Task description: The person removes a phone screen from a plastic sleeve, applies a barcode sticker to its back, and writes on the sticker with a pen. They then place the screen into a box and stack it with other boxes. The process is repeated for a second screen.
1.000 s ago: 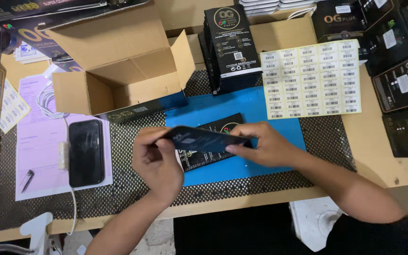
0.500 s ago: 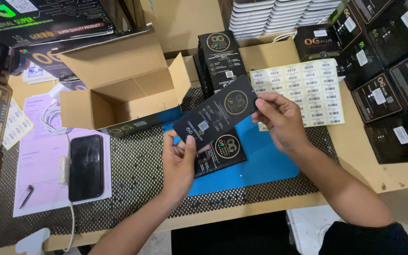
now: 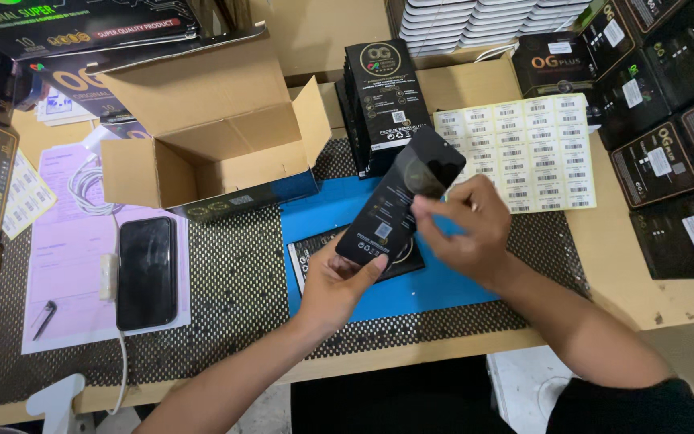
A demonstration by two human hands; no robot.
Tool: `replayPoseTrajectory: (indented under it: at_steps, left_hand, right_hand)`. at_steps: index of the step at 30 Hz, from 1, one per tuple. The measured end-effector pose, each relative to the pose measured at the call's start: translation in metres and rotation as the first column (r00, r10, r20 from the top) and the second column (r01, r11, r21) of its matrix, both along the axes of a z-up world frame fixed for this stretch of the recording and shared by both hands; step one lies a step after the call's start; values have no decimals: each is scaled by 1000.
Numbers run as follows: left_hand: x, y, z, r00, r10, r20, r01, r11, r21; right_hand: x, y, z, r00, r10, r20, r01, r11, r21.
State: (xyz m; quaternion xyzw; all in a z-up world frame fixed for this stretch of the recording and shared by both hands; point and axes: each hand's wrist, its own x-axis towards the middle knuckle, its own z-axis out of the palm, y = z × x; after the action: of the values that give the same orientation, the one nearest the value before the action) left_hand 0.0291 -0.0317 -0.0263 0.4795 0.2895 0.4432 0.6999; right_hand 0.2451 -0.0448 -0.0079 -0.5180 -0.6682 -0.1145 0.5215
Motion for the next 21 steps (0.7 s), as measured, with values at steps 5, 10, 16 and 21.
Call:
replayPoseTrajectory:
  at_steps: [5,10,16,21]
  left_hand:
    - [-4,8,37,982,159,100,-169,981,91]
    - [-18,17,-1,956,257,140,-267,962,57]
    - [-24,16,-11,952,251,176,-267,961,75]
    - [-36,26,-65,960,170,223,-204,969,138]
  right_hand:
    - [-14,-10,-2,908,403,117,-416,901,124]
    - [16,-8,-10,879,471,-77,-460,879,126]
    - [35,6,-8,877,382,-292,-344,922,177]
    - [50,12,-20,838,386,-386,-347,922,168]
